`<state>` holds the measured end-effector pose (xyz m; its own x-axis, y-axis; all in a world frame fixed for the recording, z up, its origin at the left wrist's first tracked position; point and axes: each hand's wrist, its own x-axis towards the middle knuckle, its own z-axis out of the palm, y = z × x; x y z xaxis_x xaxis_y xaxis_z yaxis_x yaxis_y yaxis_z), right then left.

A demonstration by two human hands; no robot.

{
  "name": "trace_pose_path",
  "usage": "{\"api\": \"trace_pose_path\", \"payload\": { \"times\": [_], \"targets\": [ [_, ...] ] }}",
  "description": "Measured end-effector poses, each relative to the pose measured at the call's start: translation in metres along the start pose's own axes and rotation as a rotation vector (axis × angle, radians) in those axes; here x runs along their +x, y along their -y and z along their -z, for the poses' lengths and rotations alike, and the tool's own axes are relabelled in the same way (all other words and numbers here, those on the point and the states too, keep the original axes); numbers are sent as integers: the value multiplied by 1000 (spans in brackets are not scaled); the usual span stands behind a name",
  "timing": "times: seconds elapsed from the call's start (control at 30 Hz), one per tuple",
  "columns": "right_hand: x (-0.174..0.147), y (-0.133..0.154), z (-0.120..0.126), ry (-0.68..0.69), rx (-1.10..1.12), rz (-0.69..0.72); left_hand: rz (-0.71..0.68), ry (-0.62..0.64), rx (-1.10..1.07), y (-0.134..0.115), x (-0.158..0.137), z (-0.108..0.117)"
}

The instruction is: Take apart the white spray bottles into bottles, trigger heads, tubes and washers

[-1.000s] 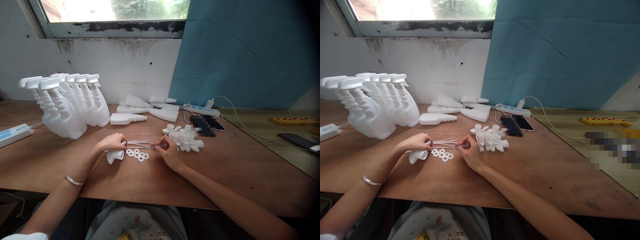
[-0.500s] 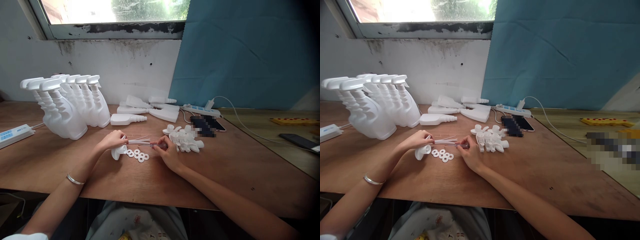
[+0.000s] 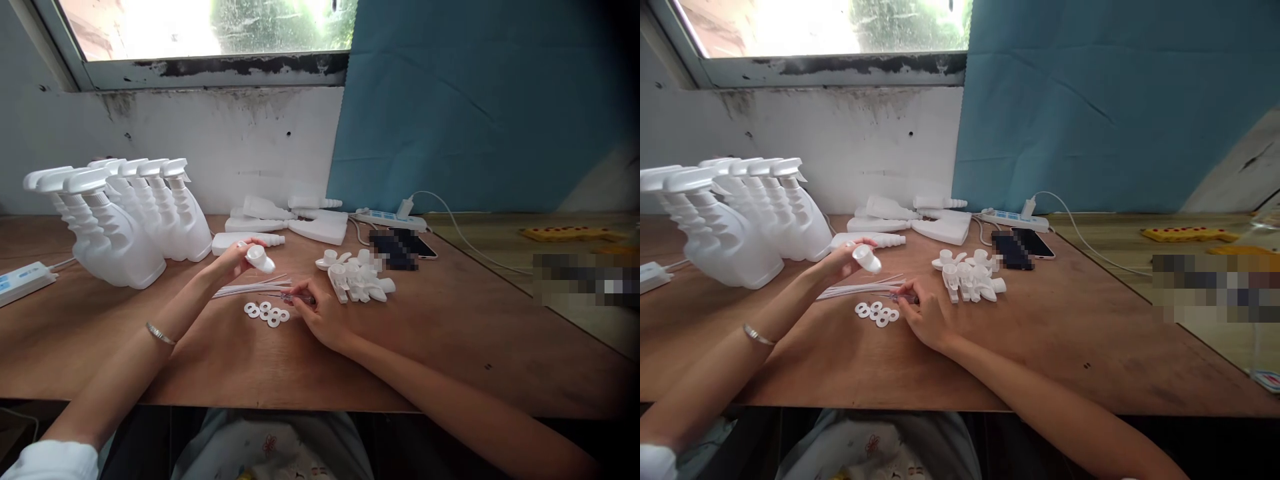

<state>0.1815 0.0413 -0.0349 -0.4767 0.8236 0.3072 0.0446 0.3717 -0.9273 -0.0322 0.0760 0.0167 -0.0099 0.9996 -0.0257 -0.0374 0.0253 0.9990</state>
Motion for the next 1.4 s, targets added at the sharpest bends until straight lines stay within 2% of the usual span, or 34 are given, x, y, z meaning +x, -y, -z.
{"api": "trace_pose_path", "payload": {
  "times": [0.13,0.27,0.43,0.63,0.83,0.93,1.2,1.4],
  "targets": [
    [-1,0,0,-11,-74,63,45,87,99,4,29,-36],
    [-2,3,1,28,-100,112,138,247,226,12,43,-70],
    [-3,6,1,12,-137,127,193,387,358,16,52,-91],
    [-2,7,2,9,-157,124,191,477,414,15,51,-86],
    [-2,4,2,50,-126,93,194,324,449,12,42,-79],
    [-2,4,1,68,-107,75,220,301,454,12,40,-75],
    [-2,5,2,44,-147,82,189,515,494,7,41,-60],
    [-2,4,1,54,-146,81,129,559,504,4,40,-56]
  ]
}}
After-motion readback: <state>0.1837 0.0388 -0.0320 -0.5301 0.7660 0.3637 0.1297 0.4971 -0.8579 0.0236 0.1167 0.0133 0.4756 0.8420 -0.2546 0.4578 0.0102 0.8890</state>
